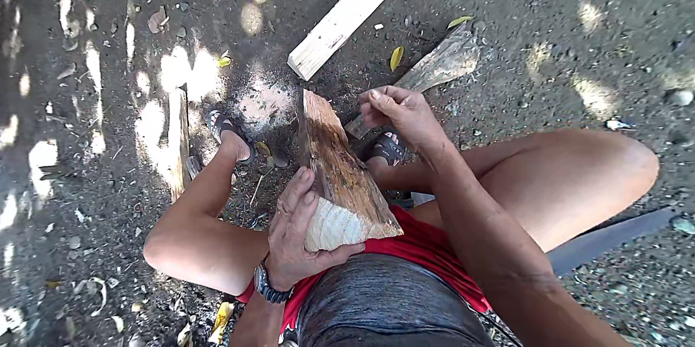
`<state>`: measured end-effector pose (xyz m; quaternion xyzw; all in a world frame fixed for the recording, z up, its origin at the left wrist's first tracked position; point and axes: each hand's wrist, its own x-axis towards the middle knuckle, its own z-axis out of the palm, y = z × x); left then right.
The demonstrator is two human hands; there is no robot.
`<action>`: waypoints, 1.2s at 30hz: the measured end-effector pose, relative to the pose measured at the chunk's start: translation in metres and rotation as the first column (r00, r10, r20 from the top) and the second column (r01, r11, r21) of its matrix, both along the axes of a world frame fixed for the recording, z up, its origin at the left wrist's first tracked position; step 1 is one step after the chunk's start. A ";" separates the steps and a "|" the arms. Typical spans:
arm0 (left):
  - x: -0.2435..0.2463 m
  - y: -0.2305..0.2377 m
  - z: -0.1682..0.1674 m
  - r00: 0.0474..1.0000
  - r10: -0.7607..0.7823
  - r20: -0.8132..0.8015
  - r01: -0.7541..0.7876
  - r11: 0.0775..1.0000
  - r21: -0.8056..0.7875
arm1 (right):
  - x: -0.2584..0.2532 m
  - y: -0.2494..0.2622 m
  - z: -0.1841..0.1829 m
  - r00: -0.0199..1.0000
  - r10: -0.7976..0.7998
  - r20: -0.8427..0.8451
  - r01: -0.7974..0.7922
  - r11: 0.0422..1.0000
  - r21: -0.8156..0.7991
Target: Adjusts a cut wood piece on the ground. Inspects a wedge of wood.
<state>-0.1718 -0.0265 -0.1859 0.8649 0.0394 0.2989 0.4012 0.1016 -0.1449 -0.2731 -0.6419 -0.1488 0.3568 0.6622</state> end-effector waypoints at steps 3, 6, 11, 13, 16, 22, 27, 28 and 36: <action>0.021 0.004 0.014 1.000 0.020 -0.002 -0.020 1.000 -0.007 | -0.002 0.003 0.010 0.996 0.030 0.081 -0.032 0.999 0.029; 0.052 0.013 0.029 0.998 0.015 0.060 -0.011 0.998 -0.055 | -0.008 -0.009 0.049 0.933 0.067 0.354 -0.122 0.983 0.136; 0.087 0.034 0.050 0.997 0.011 0.080 0.004 0.984 -0.180 | -0.016 -0.018 0.092 0.802 -0.182 0.568 -0.101 0.897 0.431; 0.092 0.040 0.055 0.997 0.030 0.066 -0.014 0.973 -0.231 | -0.027 -0.014 0.098 0.751 -0.192 0.631 -0.106 0.909 0.403; 0.093 0.048 0.061 0.999 -0.003 0.047 0.017 0.959 -0.284 | -0.042 -0.001 0.095 0.719 -0.167 0.674 -0.103 0.934 0.341; 0.099 0.093 0.066 0.934 -0.358 0.023 0.351 0.899 -0.264 | -0.050 0.017 0.097 0.658 -0.172 0.733 -0.100 0.945 0.311; 0.117 0.120 0.066 0.923 -0.382 -0.052 0.347 0.882 -0.318 | -0.039 0.034 0.099 0.648 -0.203 0.734 -0.072 0.943 0.324; 0.120 0.121 0.068 0.940 -0.337 -0.046 0.308 0.901 -0.306 | -0.035 0.039 0.102 0.643 -0.232 0.730 -0.046 0.939 0.339; 0.110 0.073 0.094 0.999 0.000 -0.041 -0.005 0.992 -0.130 | -0.001 0.063 0.128 0.742 -0.362 0.564 0.048 0.868 0.494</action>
